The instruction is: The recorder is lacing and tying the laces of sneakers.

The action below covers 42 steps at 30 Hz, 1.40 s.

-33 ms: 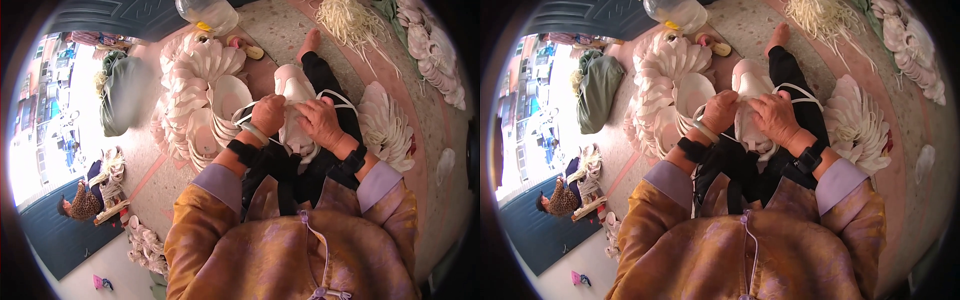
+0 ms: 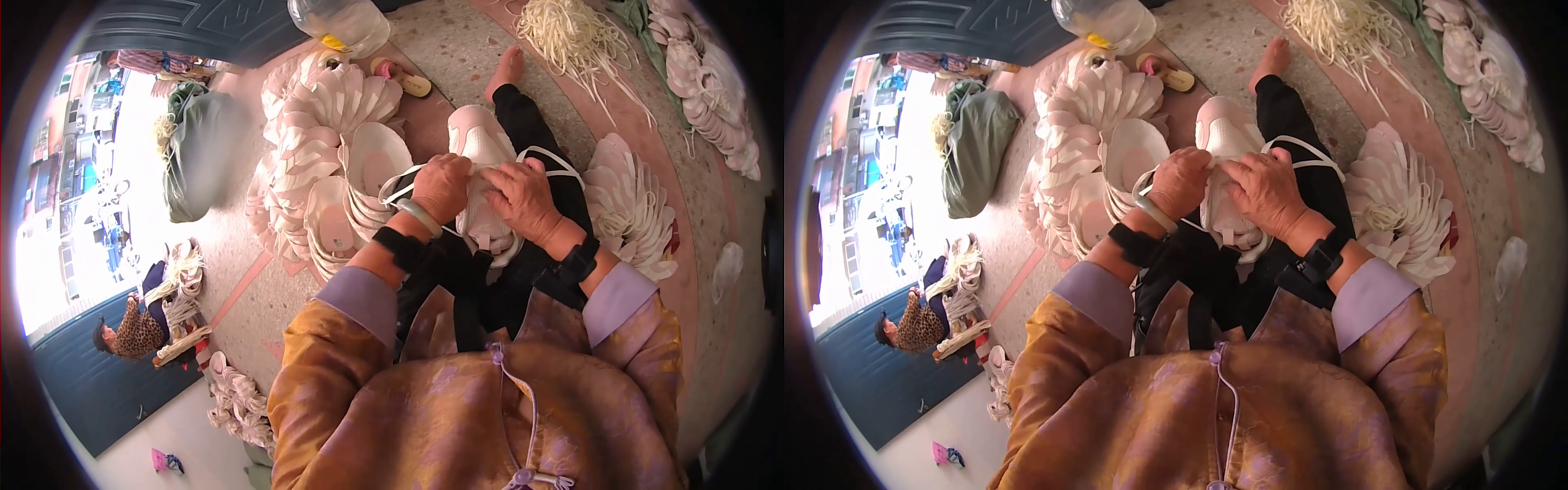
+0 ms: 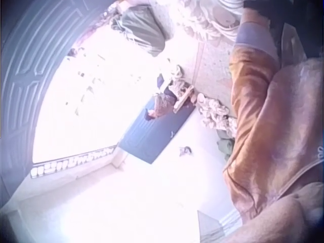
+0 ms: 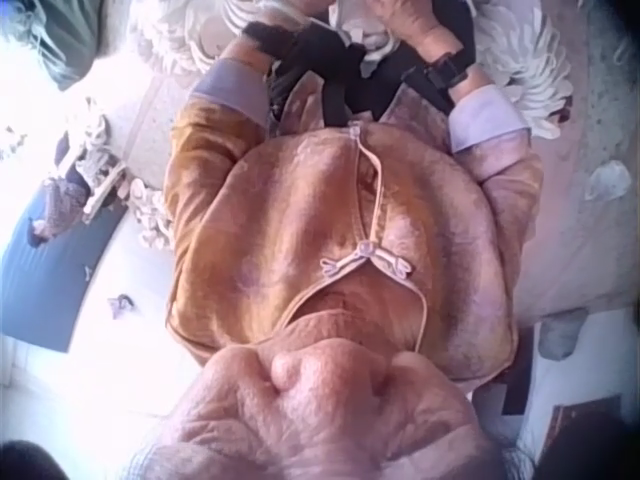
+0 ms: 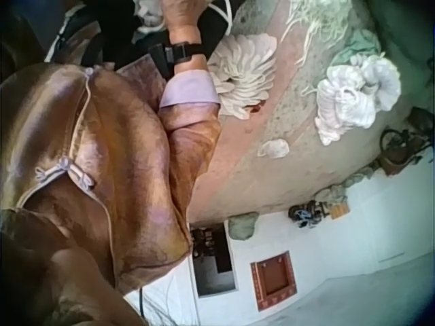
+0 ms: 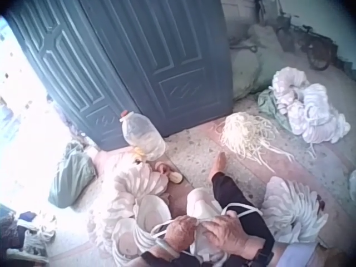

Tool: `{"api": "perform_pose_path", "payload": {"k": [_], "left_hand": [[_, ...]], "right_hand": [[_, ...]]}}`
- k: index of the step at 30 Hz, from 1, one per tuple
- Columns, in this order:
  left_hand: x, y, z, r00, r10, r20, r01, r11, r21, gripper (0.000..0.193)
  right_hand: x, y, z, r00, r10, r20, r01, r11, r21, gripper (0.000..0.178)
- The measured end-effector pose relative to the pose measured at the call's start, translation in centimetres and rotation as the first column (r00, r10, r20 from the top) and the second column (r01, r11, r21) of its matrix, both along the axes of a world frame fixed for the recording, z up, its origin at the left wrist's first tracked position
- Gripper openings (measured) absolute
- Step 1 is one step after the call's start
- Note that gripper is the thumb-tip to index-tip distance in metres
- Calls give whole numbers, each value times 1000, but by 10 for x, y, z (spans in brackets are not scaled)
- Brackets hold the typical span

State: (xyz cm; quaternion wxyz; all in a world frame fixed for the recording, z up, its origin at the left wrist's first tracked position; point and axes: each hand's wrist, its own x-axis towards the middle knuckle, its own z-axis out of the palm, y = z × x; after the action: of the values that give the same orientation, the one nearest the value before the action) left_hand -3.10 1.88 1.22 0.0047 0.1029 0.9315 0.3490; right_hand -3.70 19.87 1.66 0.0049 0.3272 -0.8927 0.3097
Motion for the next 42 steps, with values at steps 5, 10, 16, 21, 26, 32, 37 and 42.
{"api": "perform_pose_path", "payload": {"k": [5,10,16,21,26,32,37,42], "left_hand": [[0,-2,5,971,100,218,-84,993,-83,14],[26,4,28,996,89,9,-89,996,-16,34],[38,-1,24,999,10,-32,-11,999,-40,43],[43,0,18,991,106,76,-94,984,-152,31],[35,2,17,980,118,159,-92,982,-162,19],[37,0,16,988,118,102,-116,993,-21,18],[34,-1,17,996,53,69,-56,998,40,21],[27,8,15,986,116,119,-113,993,-33,20]], "right_hand": [[-1,0,1,1000,-5,29,5,1000,-14,25],[-1,-1,3,1000,-17,17,18,999,-42,23],[3,-15,22,997,-24,-71,25,1000,10,10],[6,-28,7,999,21,-35,-20,998,51,5],[8,-35,1,998,-52,-38,55,995,81,10],[10,-38,0,994,-94,-47,96,995,40,10],[10,-37,-3,994,-108,-26,107,993,-48,7],[5,-40,-2,990,-133,-40,130,989,-64,4]]}}
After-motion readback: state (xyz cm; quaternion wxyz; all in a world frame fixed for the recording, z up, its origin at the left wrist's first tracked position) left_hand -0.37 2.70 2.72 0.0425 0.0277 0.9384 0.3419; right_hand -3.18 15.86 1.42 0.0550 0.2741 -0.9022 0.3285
